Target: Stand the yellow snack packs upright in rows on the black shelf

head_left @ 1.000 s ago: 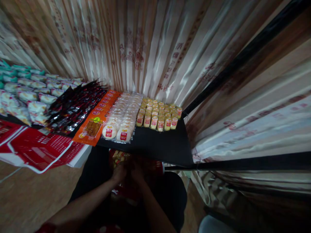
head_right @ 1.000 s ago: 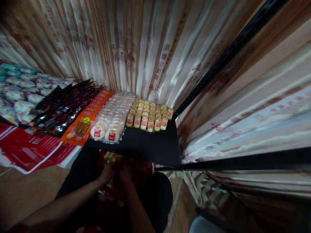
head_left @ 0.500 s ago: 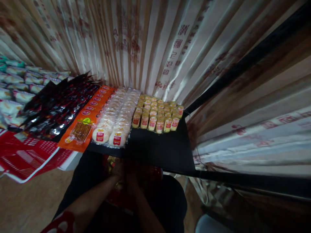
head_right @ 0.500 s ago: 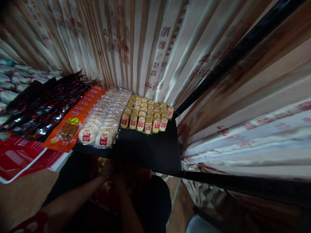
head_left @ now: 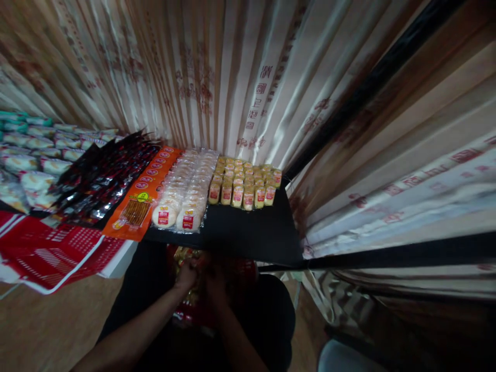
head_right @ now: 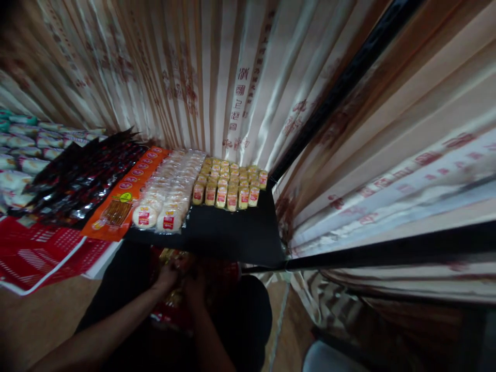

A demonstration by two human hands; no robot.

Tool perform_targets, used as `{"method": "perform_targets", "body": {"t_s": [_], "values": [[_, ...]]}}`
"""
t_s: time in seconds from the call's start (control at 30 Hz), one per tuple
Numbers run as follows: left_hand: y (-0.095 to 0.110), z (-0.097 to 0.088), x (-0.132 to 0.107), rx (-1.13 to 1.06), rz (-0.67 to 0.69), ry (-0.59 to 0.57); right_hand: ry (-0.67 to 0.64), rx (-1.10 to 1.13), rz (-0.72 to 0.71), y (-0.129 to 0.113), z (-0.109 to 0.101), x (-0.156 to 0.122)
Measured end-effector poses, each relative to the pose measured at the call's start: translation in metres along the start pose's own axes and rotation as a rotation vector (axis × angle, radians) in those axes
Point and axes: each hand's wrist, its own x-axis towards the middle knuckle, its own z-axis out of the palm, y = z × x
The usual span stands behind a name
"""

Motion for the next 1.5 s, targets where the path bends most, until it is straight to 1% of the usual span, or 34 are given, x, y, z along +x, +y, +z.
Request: {"method": "perform_targets", "body": {"t_s": [0.1,0.2,0.4,0.5,0.63,0.77,0.83,0.93,1.0,1.13,1.23,1.37,1.5], "values": [[0.01,-0.005,-0.015,-0.057,0.04,0.002,0.033,0.043,0.052,-0.007,-0.009,-0.005],[0.02,-0.008,-0.032,-0.133,0.11,0.002,0.03,0.069,0.006,-0.018,-0.023,-0.012],[0.028,-0.002,-0.068,-0.194,0.346,0.039,-0.013,-0.041,0.028,-0.036,-0.058,-0.029],[0.036,0.001,-0.083,-0.205,0.398,-0.001,0.021,-0.056,0.005,-0.044,-0.076,-0.035],[0.056,-0.001,-0.1,-0.212,0.438,-0.055,0.061,-0.016,-0.047,-0.054,-0.098,-0.039],[0.079,-0.003,-0.11,-0.236,0.56,-0.137,0.13,0.056,-0.117,-0.06,-0.115,-0.035],[0.091,-0.002,-0.112,-0.206,0.611,-0.134,0.169,0.076,-0.16,-0.063,-0.122,-0.029],[0.108,0.003,-0.108,-0.133,0.662,-0.051,0.207,0.094,-0.199,-0.068,-0.133,-0.016],[0.119,0.009,-0.103,-0.096,0.683,-0.021,0.217,0.109,-0.206,-0.072,-0.141,-0.007],[0.142,0.023,-0.095,-0.069,0.711,-0.039,0.225,0.143,-0.218,-0.078,-0.155,0.013],[0.161,0.035,-0.087,-0.037,0.709,-0.047,0.259,0.184,-0.236,-0.078,-0.163,0.032],[0.191,0.055,-0.074,0.006,0.683,-0.06,0.334,0.225,-0.252,-0.073,-0.174,0.064],[0.226,0.073,-0.06,0.012,0.66,-0.06,0.421,0.175,-0.249,-0.075,-0.189,0.1]]}}
